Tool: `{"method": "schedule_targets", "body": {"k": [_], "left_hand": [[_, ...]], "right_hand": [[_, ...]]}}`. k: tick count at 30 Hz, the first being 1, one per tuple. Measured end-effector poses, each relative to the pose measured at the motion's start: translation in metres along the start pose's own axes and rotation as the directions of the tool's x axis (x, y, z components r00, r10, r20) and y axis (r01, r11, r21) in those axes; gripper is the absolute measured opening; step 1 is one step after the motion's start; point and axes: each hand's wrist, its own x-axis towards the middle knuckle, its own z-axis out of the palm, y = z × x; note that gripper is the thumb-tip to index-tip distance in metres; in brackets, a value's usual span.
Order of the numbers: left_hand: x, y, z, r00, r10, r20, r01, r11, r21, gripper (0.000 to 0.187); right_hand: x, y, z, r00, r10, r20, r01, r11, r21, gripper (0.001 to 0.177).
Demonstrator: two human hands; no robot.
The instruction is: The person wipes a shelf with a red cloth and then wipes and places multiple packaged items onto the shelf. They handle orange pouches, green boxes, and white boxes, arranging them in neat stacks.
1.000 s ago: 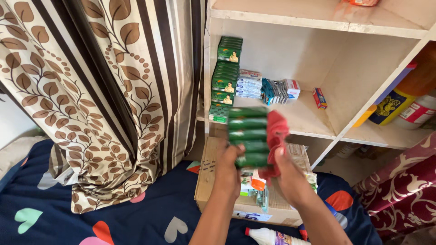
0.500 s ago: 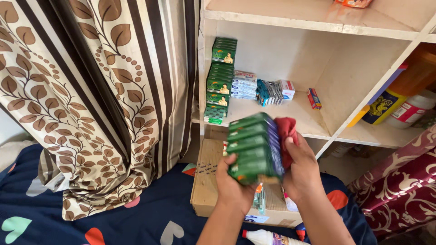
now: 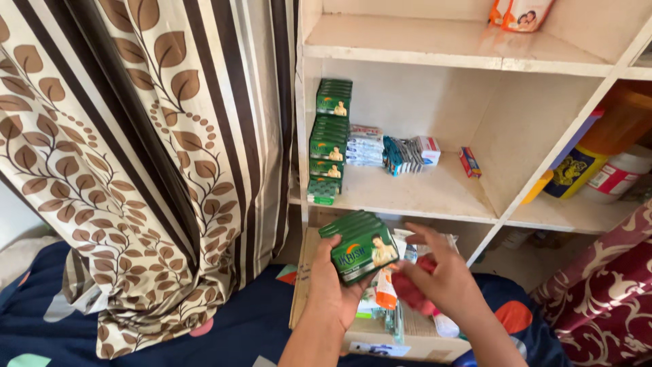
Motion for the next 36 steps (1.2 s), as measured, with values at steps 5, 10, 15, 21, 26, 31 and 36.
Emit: {"method": "schedule_targets", "body": {"k": [5,10,15,21,26,31,36], "left_hand": [[0.029,0.004,-0.010,0.997,0.071,-0.033,-0.063,0.979,0.191,0.046],[0.063,0.027,0.000,0.999,0.049,0.018,-0.052,0.932,0.360,0.045],[0.107,0.054,0.035,0.993,0.076,0.090,-0.107,0.904,0.414,0.048],[0.179,0.092,0.065,0.950,0.244,0.196,-0.302,0.881,0.365,0.052],[0.219,0.100,0.060,0.479,0.790,0.383,-0.741,0.129,0.659,0.054],[0.229,0.092,0.030,0.359,0.689,0.630,-0.736,-0.206,0.645,0.050],[0.271,0.090,0.021,0.453,0.531,0.716,-0.664,-0.335,0.669,0.073]], "right_hand": [[0.011,-0.019,-0.004,0.964,-0.129,0.233,0.045,0.941,0.335,0.088],[0.044,-0.028,0.020,0.966,-0.022,0.256,-0.121,0.838,0.532,0.099],[0.097,-0.025,0.043,0.991,0.035,0.128,-0.113,0.729,0.676,0.090],[0.193,-0.007,0.072,0.997,-0.072,0.022,0.032,0.671,0.740,0.078],[0.281,0.003,0.106,0.968,-0.246,-0.043,0.247,0.923,0.296,0.081],[0.309,0.011,0.133,0.988,-0.149,-0.045,0.147,0.988,-0.037,0.083],[0.326,0.015,0.145,0.990,-0.115,-0.078,0.102,0.982,-0.159,0.082]]}}
